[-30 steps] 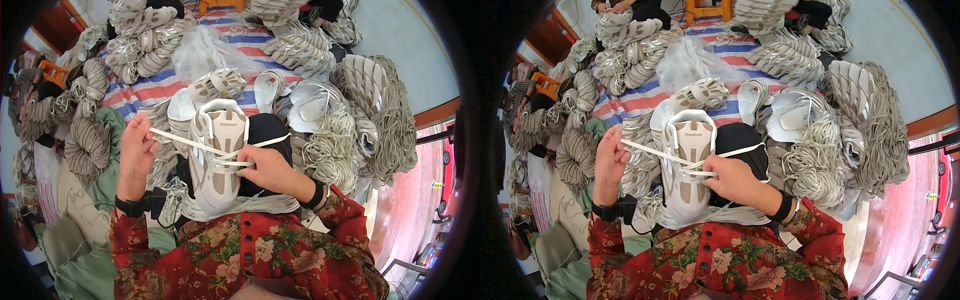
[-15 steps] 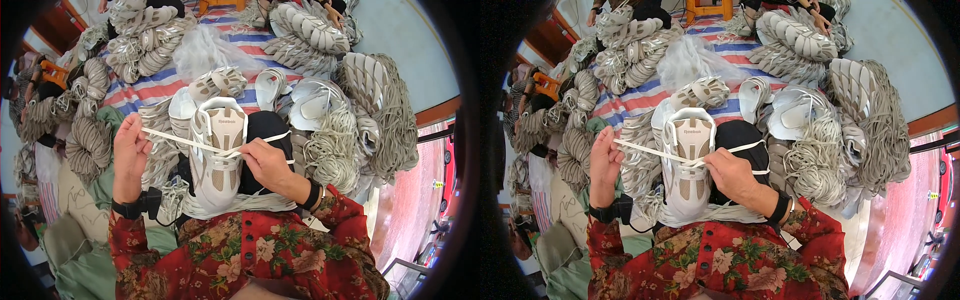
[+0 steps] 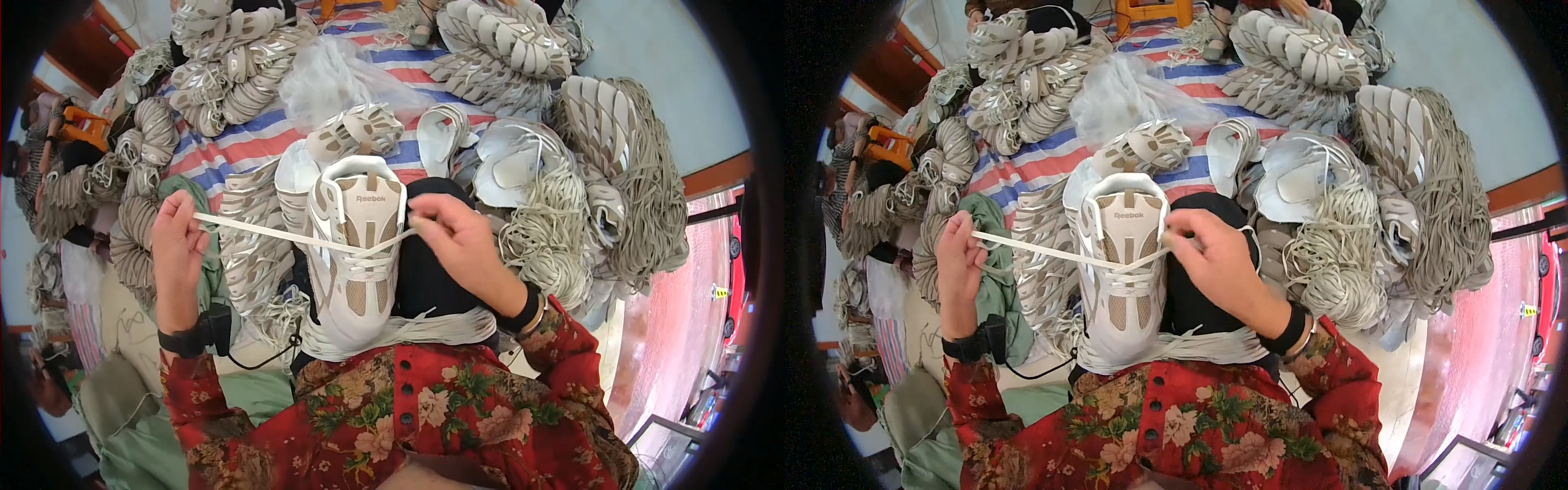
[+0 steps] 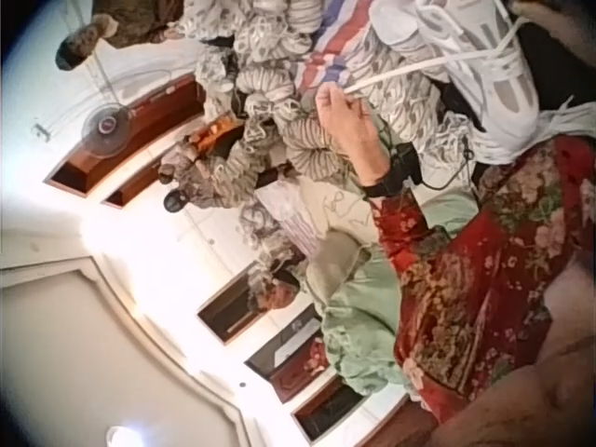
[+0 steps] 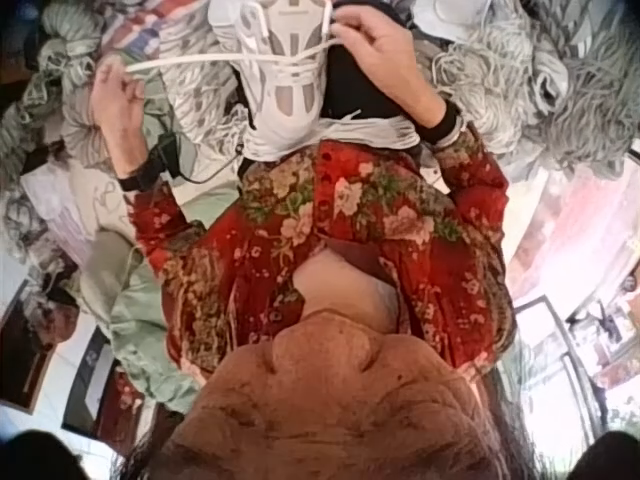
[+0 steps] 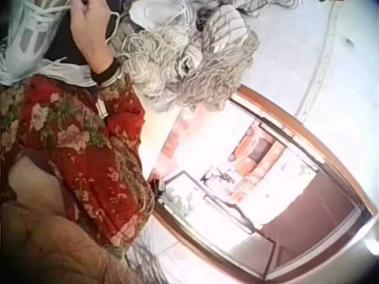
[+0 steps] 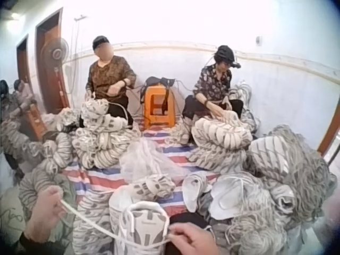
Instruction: The recorder is lacing white athletic shoes as part of a manufacturing process.
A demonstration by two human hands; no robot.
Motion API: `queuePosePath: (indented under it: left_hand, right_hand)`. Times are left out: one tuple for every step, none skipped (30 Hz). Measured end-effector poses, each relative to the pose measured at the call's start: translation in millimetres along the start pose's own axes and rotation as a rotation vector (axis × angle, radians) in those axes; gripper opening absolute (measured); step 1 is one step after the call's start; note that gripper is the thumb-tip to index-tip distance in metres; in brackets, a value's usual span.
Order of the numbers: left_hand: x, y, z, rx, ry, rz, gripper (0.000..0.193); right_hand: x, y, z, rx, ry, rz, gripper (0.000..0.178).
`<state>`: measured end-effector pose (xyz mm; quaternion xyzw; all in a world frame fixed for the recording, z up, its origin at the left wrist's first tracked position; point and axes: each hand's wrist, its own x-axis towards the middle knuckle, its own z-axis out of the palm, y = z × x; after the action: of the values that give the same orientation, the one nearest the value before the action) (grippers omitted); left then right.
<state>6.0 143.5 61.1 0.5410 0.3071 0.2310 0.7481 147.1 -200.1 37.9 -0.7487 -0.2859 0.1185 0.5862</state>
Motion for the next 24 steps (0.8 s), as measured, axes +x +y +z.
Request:
queuePosePath:
  left_hand:
    - [-3, -1, 5, 0.039, -0.007, 0.021, 0.01]
    - [-3, -3, 6, 0.042, -0.014, 0.024, 0.008]
    - [-5, -4, 1, 0.048, -0.019, 0.024, 0.008]
    - [-7, -5, -5, 0.189, 0.012, 0.049, 0.008]
    - [-14, -5, -14, 0.331, 0.06, 0.083, 0.007]
    - [-19, -13, -22, 0.568, 0.053, 0.149, 0.01]
    - [-20, -33, -35, 0.572, 0.065, 0.152, 0.01]
    - [-18, -60, -49, 0.85, 0.005, 0.328, 0.014]
    - [-17, -77, -57, 1.129, -0.065, 0.503, 0.018]
    - [-23, -84, -58, 1.139, -0.064, 0.502, 0.018]
    - [-31, -90, -54, 1.085, -0.108, 0.419, 0.021]
    - [-36, -95, -44, 1.021, -0.158, 0.34, 0.024]
    - [-40, -92, -25, 1.014, -0.174, 0.346, 0.024]
    - [-46, -83, 0, 0.921, -0.184, 0.346, 0.023]
    - [-52, -79, 24, 0.832, -0.183, 0.345, 0.023]
    - [-59, -78, 45, 0.836, -0.177, 0.348, 0.023]
    - [-65, -81, 68, 0.619, -0.172, 0.298, 0.021]
    - [-70, -83, 84, 0.409, -0.168, 0.247, 0.019]
    - [-75, -87, 86, 0.424, -0.159, 0.251, 0.019]
    - [-77, -94, 84, 0.494, -0.156, 0.261, 0.019]
    - [-80, -98, 82, 0.558, -0.16, 0.27, 0.018]
    - [-87, -94, 86, 0.545, -0.148, 0.296, 0.017]
    - [-90, -94, 85, 0.55, -0.162, 0.298, 0.017]
    - [-92, -95, 83, 0.576, -0.202, 0.277, 0.018]
  right_hand:
    - [0, 8, 3, -0.237, 0.046, -0.268, 0.012]
    - [-6, 14, -6, -0.429, -0.204, -0.269, 0.014]
    - [-16, 20, -16, -0.604, -0.461, -0.27, 0.016]
    - [-25, 24, -24, -0.473, -0.444, -0.275, 0.018]
    - [-29, 22, -34, -0.462, -0.446, -0.286, 0.018]
    - [-33, 17, -47, -0.328, -0.452, -0.011, 0.017]
    - [-36, 16, -60, -0.192, -0.454, 0.263, 0.017]
    - [-42, 25, -71, -0.042, -0.315, 0.363, 0.017]
    - [-50, 33, -82, 0.112, -0.17, 0.466, 0.019]
    - [-47, 35, -93, 0.131, -0.036, 0.564, 0.021]
    - [-45, 36, -105, 0.145, 0.1, 0.66, 0.023]
    - [-55, 54, -122, 0.143, 0.107, 0.659, 0.023]
    - [-70, 86, -143, -0.555, -0.056, 0.466, 0.023]
    - [-78, 104, -155, -1.237, -0.229, 0.231, 0.023]
    - [-76, 105, -157, -1.238, -0.223, 0.233, 0.023]
    - [-72, 103, -159, -1.025, -0.257, 0.136, 0.022]
    - [-70, 99, -162, -0.813, -0.284, 0.05, 0.021]
    - [-58, 78, -154, -0.469, -0.213, 0.261, 0.017]
    - [-38, 51, -131, -0.112, -0.15, 0.455, 0.015]
    - [-21, 26, -105, -0.016, -0.105, 0.403, 0.014]
    - [-7, 8, -77, 0.074, -0.054, 0.353, 0.018]
    - [-6, -3, -58, 0.024, -0.061, 0.245, 0.022]
    - [-1, -4, -41, -0.017, -0.084, 0.143, 0.027]
    - [2, 7, -25, -0.125, -0.079, -0.03, 0.027]
